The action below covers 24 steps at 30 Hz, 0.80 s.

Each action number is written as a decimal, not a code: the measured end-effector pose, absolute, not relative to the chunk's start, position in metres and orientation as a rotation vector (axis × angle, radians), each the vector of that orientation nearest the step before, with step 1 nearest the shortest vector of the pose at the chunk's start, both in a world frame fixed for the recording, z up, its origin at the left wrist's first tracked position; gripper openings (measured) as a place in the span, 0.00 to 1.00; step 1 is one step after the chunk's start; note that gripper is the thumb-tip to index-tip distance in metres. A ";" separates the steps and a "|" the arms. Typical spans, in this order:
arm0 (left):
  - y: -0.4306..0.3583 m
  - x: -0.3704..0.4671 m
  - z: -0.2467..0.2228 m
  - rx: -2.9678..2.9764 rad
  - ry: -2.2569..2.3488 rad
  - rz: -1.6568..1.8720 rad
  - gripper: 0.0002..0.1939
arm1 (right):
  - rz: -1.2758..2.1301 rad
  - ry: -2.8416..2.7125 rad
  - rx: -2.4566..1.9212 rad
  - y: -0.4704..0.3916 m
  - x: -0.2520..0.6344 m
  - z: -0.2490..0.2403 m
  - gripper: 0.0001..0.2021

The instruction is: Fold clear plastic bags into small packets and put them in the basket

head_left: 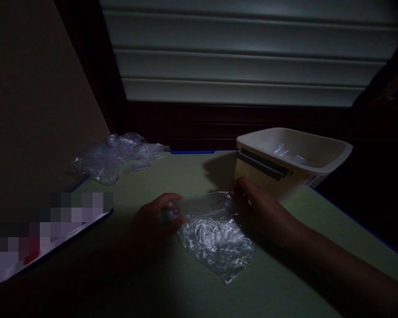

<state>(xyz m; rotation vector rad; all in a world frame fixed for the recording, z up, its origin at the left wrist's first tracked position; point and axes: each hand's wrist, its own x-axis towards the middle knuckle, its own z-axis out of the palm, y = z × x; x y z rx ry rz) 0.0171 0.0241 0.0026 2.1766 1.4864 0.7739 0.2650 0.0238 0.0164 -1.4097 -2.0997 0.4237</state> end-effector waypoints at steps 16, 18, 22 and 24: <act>0.026 0.018 0.007 2.084 1.430 0.826 0.16 | 1.040 -2.049 -1.373 0.034 0.277 0.008 0.05; 0.025 0.018 0.006 2.104 1.399 0.808 0.17 | 1.010 -2.047 -1.404 0.033 0.276 0.008 0.04; 0.025 0.018 0.005 2.148 1.420 0.768 0.16 | 1.012 -2.045 -1.416 0.031 0.276 0.009 0.06; 0.024 0.018 0.005 2.190 1.447 0.767 0.15 | 1.078 -2.050 -1.361 0.031 0.276 0.009 0.08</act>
